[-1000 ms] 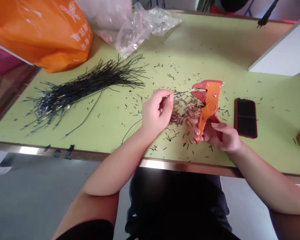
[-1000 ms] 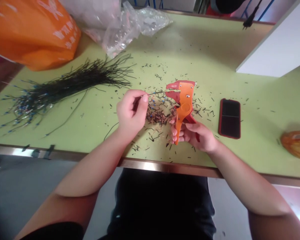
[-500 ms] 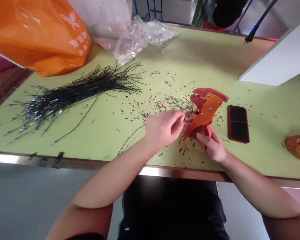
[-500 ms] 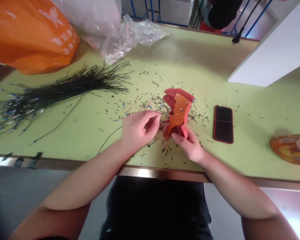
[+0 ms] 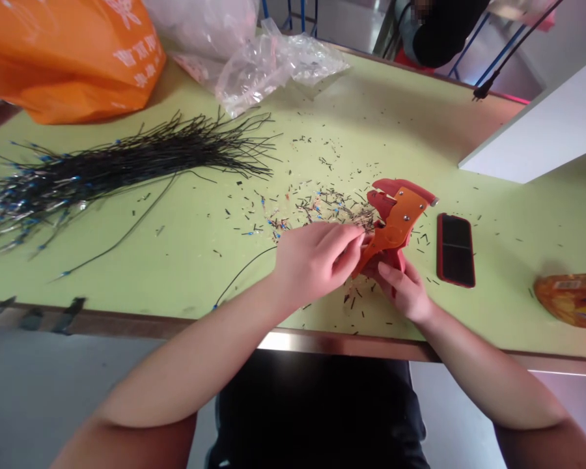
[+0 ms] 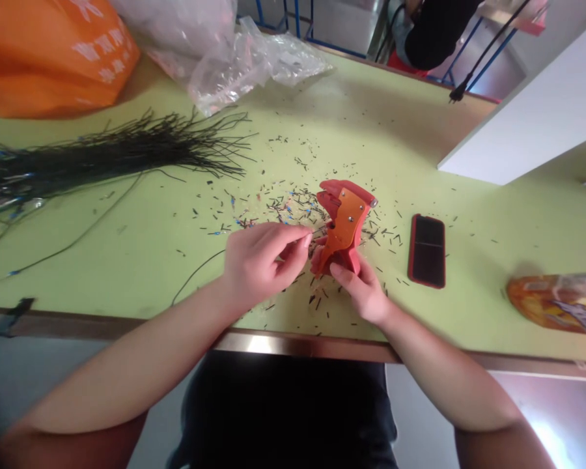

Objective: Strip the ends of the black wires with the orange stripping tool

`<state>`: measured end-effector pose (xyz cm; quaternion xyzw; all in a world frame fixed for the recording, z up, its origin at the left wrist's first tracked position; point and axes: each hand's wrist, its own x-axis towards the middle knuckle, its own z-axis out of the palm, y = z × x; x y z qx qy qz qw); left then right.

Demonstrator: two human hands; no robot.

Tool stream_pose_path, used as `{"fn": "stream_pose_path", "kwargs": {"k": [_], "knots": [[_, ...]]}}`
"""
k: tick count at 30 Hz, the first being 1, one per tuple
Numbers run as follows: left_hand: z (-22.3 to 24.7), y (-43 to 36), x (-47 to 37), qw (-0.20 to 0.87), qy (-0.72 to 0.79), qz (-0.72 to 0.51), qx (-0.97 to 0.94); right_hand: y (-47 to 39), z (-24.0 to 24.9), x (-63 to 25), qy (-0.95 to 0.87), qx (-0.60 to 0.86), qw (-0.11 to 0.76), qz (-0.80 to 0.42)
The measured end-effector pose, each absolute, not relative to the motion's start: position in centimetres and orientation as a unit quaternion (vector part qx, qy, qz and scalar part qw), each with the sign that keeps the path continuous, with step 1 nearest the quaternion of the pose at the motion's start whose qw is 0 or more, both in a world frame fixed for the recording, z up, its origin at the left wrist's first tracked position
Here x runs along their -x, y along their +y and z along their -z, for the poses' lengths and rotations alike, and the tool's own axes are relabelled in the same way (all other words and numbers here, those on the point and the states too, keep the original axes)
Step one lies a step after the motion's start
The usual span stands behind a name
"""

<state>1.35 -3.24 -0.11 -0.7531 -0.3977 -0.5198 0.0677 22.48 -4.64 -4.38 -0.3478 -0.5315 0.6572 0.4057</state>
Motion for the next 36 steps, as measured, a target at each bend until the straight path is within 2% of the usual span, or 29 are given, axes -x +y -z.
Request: {"fn": "stream_pose_path", "kwargs": {"k": [6,14,22,27,31,36], "knots": [[-0.3,-3.8,-1.5,0.075,-0.362,0.513,0.775,-5.2,4.5,-22.3,-0.512,0.393,0.445,-0.621],[-0.1,-4.1,-1.5,0.062,-0.339,0.523,0.779,-5.3,4.3,-22.5,-0.514,0.396,0.434,-0.625],[-0.2,-4.0,-1.6,0.065,-0.336,0.521,0.782,-5.0,3.2,-21.7,-0.52,0.321,0.434,-0.661],[-0.2,-4.1,-1.7,0.06,-0.339,0.523,0.78,-4.7,2.2,-21.0,-0.495,0.326,0.433,-0.679],[-0.4,-3.5,-1.4,-0.018,-0.347,0.563,0.75,-3.9,1.5,-21.6,-0.482,0.32,0.423,-0.698],[-0.3,-2.1,-0.4,-0.153,-0.398,0.608,0.669,-2.9,1.0,-22.9,-0.437,0.237,0.344,-0.797]]}}
